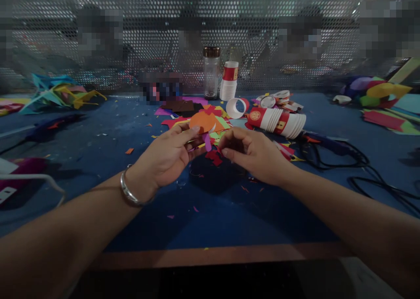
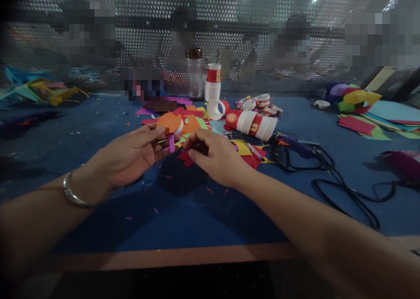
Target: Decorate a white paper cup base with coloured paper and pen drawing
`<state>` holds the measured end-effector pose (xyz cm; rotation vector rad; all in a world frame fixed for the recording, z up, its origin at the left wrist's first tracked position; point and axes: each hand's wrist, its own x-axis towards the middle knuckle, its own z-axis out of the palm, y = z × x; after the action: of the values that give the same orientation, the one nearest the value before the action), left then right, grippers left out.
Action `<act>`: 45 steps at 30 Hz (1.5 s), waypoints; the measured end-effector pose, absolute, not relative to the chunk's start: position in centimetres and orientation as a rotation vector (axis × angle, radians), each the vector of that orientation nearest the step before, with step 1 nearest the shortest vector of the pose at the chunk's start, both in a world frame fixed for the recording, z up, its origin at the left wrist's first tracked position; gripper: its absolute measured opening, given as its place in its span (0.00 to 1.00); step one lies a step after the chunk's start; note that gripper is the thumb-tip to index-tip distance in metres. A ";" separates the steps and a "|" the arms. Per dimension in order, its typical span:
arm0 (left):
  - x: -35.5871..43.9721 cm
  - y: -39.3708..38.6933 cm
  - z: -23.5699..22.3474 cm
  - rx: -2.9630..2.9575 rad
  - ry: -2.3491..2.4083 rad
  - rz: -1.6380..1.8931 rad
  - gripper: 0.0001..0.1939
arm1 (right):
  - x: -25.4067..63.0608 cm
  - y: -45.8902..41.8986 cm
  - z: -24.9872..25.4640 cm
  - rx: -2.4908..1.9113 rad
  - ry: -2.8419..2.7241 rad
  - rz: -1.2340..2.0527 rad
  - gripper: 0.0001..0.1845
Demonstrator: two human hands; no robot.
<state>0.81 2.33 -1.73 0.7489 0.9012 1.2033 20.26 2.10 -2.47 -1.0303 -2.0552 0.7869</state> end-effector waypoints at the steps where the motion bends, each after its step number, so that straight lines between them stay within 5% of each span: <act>1: 1.0 2.2 -1.7 0.750 0.909 1.192 0.08 | 20.2 2.1 -2.6 -1.017 -2.030 0.814 0.03; 22: 2.1 1.7 -1.9 0.697 0.852 1.152 0.09 | 19.9 2.6 -3.5 -0.968 -1.809 0.963 0.12; 40: 1.8 1.9 -2.1 0.847 0.846 1.263 0.06 | 20.5 2.2 -2.4 -1.037 -1.770 0.905 0.06; 45: 1.3 2.2 -2.7 1.070 0.905 1.331 0.12 | 21.2 1.8 -1.9 -1.045 -1.745 0.867 0.06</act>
<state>1.28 2.25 -2.71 1.0695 0.9046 1.3309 21.16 1.82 -1.88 -1.0452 -1.7449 0.8672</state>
